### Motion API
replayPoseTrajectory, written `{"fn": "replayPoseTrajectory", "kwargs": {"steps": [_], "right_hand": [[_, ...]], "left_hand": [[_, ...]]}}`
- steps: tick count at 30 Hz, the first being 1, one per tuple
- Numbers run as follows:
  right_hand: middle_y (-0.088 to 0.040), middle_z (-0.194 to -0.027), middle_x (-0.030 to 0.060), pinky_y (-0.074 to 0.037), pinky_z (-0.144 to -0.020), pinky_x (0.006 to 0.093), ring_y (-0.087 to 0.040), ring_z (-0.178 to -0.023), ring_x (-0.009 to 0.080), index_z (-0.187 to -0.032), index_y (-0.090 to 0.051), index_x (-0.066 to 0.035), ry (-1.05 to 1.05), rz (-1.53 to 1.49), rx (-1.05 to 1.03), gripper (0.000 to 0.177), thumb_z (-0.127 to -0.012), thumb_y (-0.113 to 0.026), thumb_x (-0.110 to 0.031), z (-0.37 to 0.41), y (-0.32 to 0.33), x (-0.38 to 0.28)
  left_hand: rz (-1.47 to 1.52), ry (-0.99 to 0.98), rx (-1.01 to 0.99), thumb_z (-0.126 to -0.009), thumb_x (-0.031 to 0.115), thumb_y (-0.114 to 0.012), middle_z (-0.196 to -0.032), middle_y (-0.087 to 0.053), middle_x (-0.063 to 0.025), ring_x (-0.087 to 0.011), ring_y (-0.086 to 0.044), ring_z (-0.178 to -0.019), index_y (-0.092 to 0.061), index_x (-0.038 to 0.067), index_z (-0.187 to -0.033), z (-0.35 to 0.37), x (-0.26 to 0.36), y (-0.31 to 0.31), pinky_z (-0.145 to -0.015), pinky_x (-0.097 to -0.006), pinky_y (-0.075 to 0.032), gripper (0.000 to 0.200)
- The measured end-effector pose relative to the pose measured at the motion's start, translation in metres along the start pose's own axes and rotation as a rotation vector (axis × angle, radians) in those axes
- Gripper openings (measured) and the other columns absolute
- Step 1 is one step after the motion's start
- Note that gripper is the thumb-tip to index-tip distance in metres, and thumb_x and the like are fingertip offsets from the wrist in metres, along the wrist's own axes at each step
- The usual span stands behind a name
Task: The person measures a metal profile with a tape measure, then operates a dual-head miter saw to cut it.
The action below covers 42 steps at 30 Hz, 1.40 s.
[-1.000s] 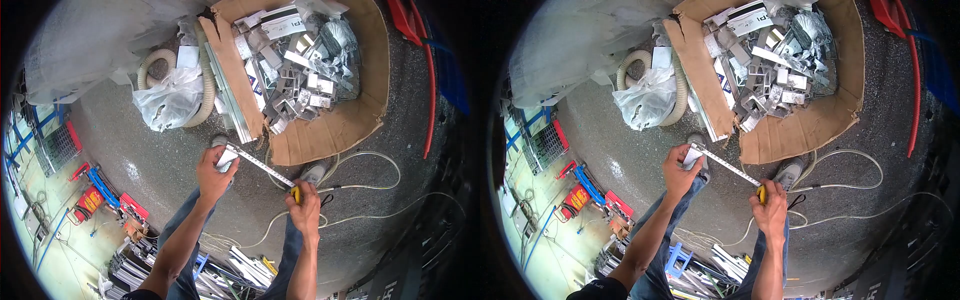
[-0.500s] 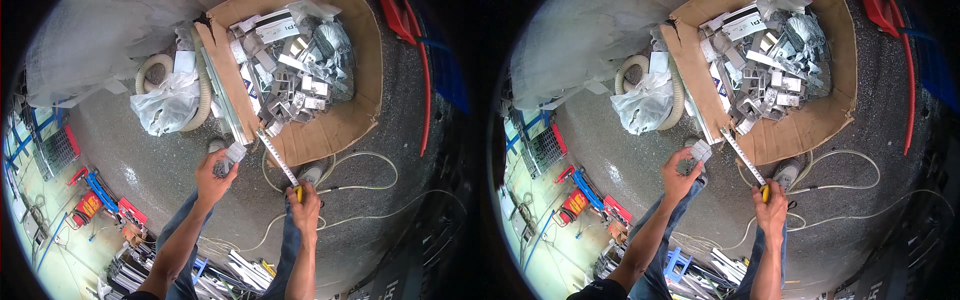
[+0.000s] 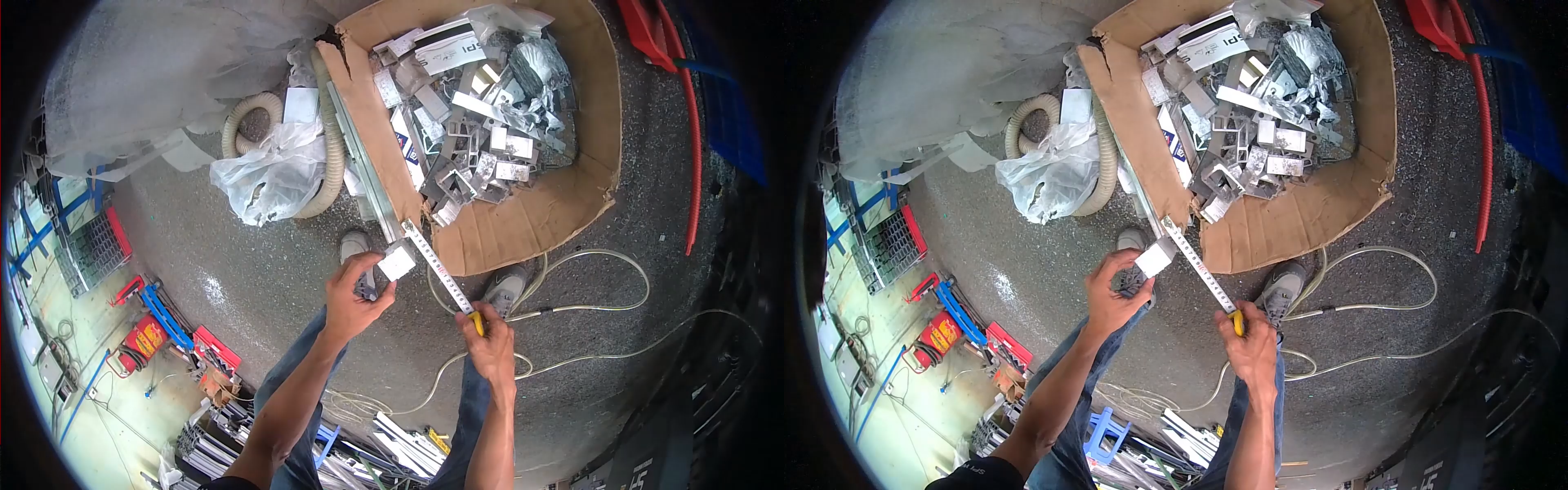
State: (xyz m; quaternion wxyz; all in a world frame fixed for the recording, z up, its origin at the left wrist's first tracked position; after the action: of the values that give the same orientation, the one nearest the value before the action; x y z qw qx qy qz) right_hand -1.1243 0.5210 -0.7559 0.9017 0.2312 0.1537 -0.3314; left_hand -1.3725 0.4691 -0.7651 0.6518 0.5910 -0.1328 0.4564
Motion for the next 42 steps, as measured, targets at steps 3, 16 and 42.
{"fn": "replayPoseTrajectory", "kwargs": {"steps": [3, 16, 42], "right_hand": [[-0.066, -0.08, 0.0123, -0.049, -0.073, 0.0324, -0.061, -0.075, 0.0177, -0.11, -0.064, -0.001, -0.002, -0.036, -0.013, 0.037, -0.087, -0.07, -0.029, 0.0, 0.005, -0.002], [-0.061, -0.084, 0.003, -0.044, -0.069, 0.0268, -0.051, -0.077, 0.011, -0.114, -0.061, 0.001, -0.141, -0.47, 0.274, 0.037, -0.094, -0.066, -0.029, -0.009, 0.018, 0.007], [-0.065, -0.087, 0.008, -0.05, -0.05, 0.0321, -0.063, -0.067, 0.0172, -0.127, -0.048, -0.008, -0.466, -0.571, 0.028, 0.046, -0.09, -0.059, -0.034, 0.107, -0.109, 0.095]], "left_hand": [[0.059, 0.003, -0.026, -0.069, 0.008, -0.081, -0.097, -0.07, -0.0127, -0.0223, -0.07, -0.084, -0.064, 0.003, -0.109, -0.003, 0.01, 0.003, -0.075, -0.0328, -0.056, 0.044], [0.977, 0.471, -0.259, -0.093, 0.015, -0.059, -0.116, -0.066, -0.0095, -0.0197, -0.064, -0.1, -0.056, 0.005, -0.132, -0.002, 0.003, -0.007, -0.086, -0.0324, -0.051, 0.041], [-0.611, 0.085, -0.553, -0.085, 0.04, -0.07, -0.111, -0.067, -0.0109, -0.0322, -0.063, -0.105, -0.06, 0.01, -0.12, 0.159, 0.027, 0.103, -0.098, -0.0553, -0.042, 0.047]]}}
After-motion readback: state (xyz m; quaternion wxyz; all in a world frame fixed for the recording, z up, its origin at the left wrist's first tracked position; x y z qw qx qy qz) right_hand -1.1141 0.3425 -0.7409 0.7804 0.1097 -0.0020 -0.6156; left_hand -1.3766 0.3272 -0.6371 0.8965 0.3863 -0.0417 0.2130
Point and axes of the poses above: each hand's wrist, its own z-axis away from the middle knuckle, its own y-axis out of the back of the hand, x = y × z, the point moved 1 cm from there along -z, towards the middle knuckle
